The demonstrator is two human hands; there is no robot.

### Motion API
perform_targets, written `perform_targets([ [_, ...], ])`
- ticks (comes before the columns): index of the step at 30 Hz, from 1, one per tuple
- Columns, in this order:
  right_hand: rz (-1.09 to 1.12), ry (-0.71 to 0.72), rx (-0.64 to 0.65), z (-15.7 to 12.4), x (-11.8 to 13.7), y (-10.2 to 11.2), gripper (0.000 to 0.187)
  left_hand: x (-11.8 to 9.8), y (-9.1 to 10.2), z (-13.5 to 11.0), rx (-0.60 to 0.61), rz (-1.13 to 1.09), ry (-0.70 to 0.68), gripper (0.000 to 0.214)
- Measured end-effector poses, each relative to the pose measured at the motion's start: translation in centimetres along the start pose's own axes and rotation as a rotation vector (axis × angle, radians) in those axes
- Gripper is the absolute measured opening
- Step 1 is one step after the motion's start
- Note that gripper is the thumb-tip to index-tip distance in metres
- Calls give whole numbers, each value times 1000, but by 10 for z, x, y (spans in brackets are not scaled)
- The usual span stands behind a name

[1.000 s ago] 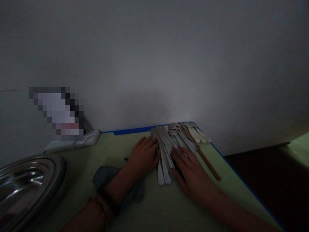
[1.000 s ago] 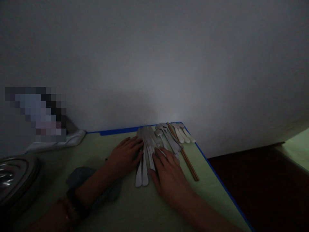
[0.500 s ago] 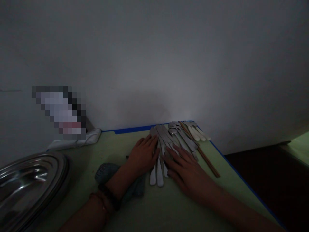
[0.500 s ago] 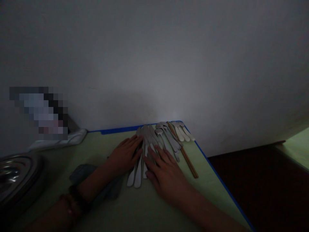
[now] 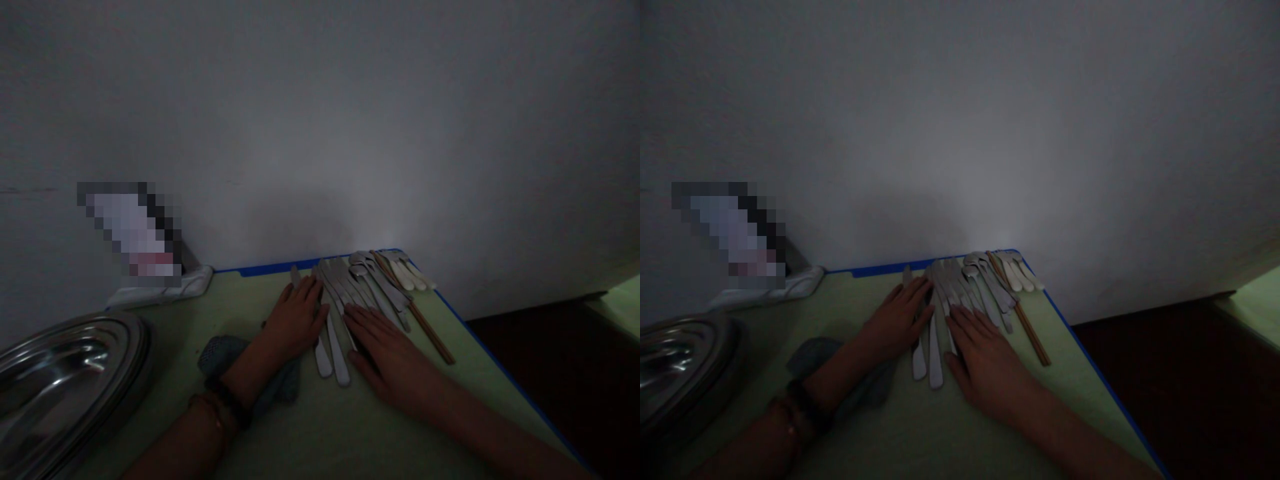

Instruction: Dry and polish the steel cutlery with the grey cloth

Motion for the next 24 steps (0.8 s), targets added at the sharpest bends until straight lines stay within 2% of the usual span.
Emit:
perform_targets([
  [2, -6, 7, 8, 0, 2, -1, 50, -2, -3, 0, 36, -24, -27, 54],
  [6, -72, -80, -58, 1, -4, 3, 44, -8, -4, 0, 71, -68, -78, 57],
  [12, -148, -208, -55, 2, -12, 6, 41, -6, 0, 1, 32, -46, -47, 55],
  [15, -125, -169, -38, 2, -8, 6, 41, -4, 1, 1, 9, -39, -26, 58],
  [17, -117, -139, -49, 1, -8, 6, 44, -7, -1, 0, 28, -53, -61, 60],
  [20, -150, -165, -68, -1, -13, 4, 46, -13, -6, -1, 82, -69, -127, 58],
  [24, -163, -177, -42, 0, -14, 1, 45, -16, -10, 1, 115, -72, -141, 57],
])
Point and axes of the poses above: each hand's wrist, its own z-axis towards the middle knuckle, its own y-axis out of the back of the hand, x = y × z, the point moved 9 cm from there along z, towards the middle knuckle, and after that the axes turned 10 degrees about -z, right-handed, at the moved point
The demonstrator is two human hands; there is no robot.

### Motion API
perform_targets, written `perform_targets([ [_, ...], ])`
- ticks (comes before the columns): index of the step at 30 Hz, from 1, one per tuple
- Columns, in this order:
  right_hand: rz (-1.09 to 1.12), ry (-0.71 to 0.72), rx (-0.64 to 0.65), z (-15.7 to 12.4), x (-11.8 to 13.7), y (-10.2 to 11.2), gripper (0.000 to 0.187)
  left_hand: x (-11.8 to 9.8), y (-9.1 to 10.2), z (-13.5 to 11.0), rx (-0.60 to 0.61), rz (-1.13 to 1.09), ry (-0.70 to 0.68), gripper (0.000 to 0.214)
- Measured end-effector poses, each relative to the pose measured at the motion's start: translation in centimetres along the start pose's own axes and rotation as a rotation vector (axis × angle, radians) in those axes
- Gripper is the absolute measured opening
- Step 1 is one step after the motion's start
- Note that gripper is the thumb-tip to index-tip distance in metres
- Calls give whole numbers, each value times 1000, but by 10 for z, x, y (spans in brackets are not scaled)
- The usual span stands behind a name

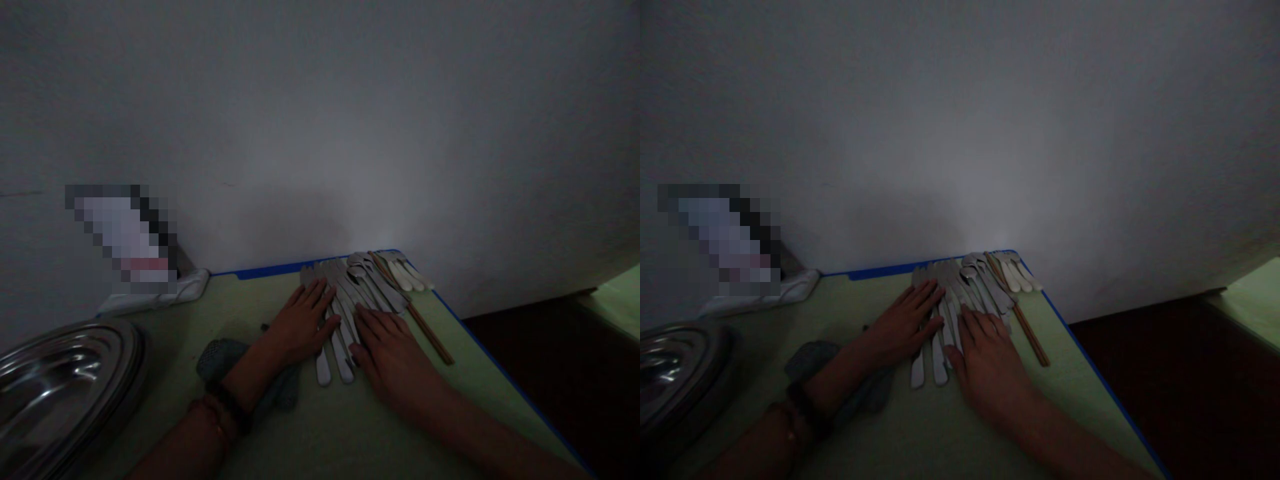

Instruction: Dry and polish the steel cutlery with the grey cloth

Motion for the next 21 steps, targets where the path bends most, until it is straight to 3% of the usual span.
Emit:
perform_targets([
  [8, -122, -50, -9, 3, -8, 6, 44, -1, 0, 8, 9, -9, -26, 57],
  [21, -42, -19, -69, 5, -9, 15, 38, -12, -3, 6, 51, -22, -107, 54],
])
Point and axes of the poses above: each hand's wrist, its own z-axis towards the middle knuckle, its own y-axis out of the back of the hand, x = y × z, the point moved 9 cm from there along z, towards the middle knuckle, and after that the axes turned 10 degrees about -z, right-handed, at the moved point
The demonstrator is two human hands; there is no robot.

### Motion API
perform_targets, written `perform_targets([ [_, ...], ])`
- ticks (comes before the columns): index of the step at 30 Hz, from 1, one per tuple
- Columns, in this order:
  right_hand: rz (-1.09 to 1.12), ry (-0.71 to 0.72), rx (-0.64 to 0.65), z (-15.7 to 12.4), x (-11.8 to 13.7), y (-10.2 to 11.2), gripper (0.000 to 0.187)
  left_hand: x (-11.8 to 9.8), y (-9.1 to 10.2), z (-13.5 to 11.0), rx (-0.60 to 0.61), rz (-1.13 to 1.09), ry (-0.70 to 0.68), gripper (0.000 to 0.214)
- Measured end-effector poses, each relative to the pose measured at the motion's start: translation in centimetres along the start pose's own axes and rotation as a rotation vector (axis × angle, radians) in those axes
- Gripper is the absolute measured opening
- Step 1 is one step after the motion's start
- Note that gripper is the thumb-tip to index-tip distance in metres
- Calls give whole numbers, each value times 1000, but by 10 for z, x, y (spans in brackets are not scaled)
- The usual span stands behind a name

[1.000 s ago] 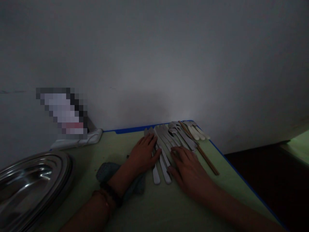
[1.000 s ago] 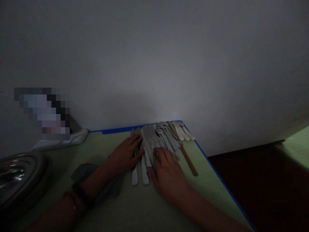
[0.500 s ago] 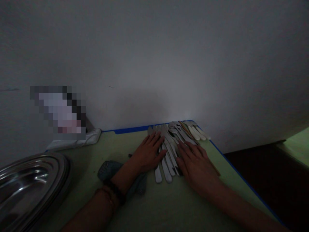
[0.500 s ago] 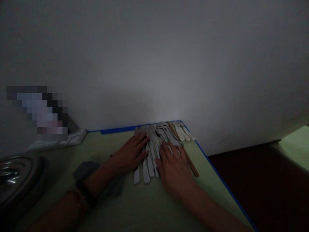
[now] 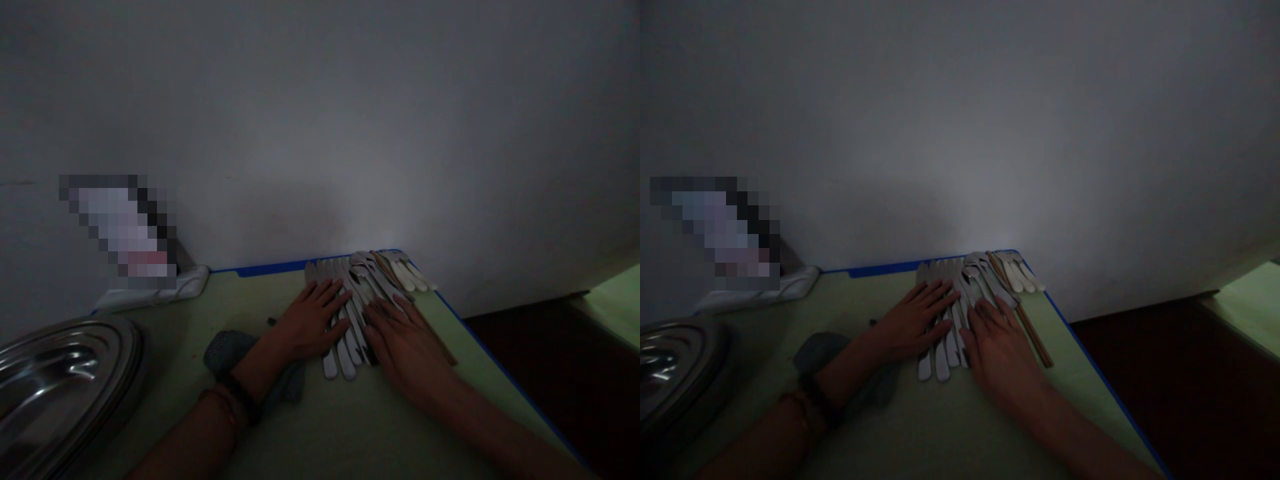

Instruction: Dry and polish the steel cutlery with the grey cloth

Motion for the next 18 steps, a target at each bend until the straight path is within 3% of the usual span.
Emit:
perform_targets([
  [9, 42, 26, -39, 5, -17, -2, 34, 1, 0, 2, -3, -17, 5, 52],
  [13, 25, 73, -97, 4, -30, 8, 41, -9, 4, 1, 11, -42, -75, 53],
  [18, 36, 246, 3, -4, -23, 7, 45, -20, 4, -4, 74, -65, -117, 69],
])
Point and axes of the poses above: each hand's wrist, its own z-axis towards the middle knuckle, its own y-axis out of the back of the hand, x = y × z, the point moved 9 cm from there along z, towards the middle knuckle, and after that the axes turned 10 degrees about -z, right-handed, at the moved point
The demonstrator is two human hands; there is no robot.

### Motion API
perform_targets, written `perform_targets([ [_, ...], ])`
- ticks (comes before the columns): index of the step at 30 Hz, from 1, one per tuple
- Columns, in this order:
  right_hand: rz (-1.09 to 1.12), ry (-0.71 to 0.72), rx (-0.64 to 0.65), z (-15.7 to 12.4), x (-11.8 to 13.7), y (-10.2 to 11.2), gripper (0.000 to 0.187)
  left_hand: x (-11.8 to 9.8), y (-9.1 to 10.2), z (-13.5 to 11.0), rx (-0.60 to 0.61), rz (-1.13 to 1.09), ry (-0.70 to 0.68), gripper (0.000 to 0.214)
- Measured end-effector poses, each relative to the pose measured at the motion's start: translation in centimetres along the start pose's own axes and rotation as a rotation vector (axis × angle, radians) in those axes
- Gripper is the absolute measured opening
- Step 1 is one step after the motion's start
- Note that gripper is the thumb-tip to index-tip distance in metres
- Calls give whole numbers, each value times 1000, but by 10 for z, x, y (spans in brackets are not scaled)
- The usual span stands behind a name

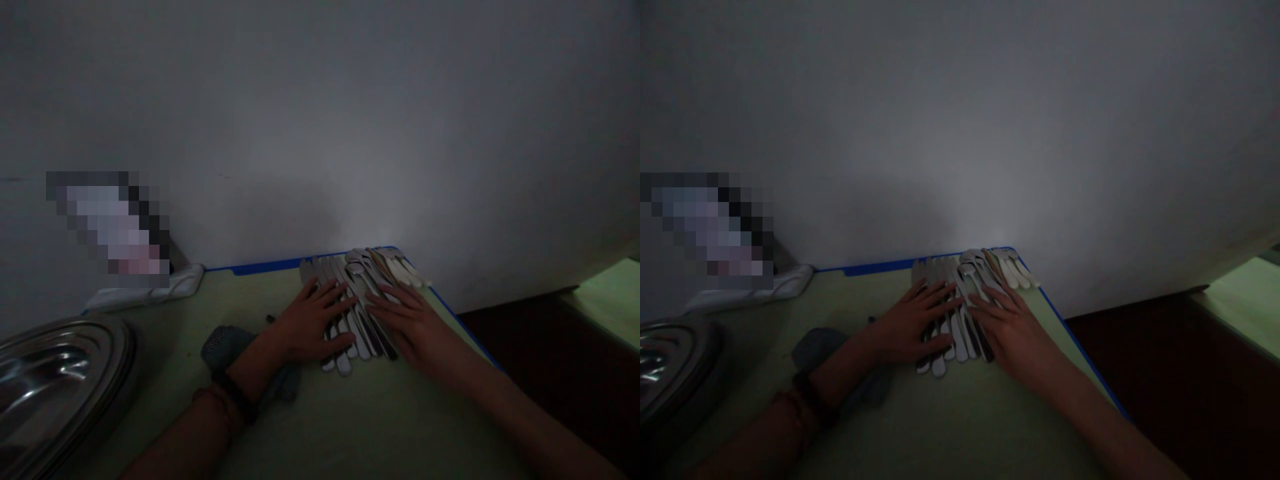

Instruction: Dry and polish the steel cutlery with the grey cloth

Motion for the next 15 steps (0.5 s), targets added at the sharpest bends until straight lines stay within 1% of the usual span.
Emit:
perform_targets([
  [3, 32, 51, 85, -3, 9, -9, 45, -10, -3, -6, 44, -29, -61, 92],
  [5, 40, 48, 112, -4, 10, -14, 47, -16, -5, -8, 77, -47, -101, 99],
  [10, 21, 23, 157, -4, 8, -22, 56, -15, -7, -8, 78, -67, -105, 89],
  [15, 57, -18, 198, -8, -5, -16, 51, -14, -5, -6, 62, -49, -93, 82],
])
Point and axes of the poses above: each hand's wrist, its own z-axis towards the middle knuckle, its own y-axis out of the back of the hand, x = y × z, the point moved 9 cm from there along z, towards the middle knuckle, and after that the axes turned 10 degrees about -z, right-handed, at the moved point
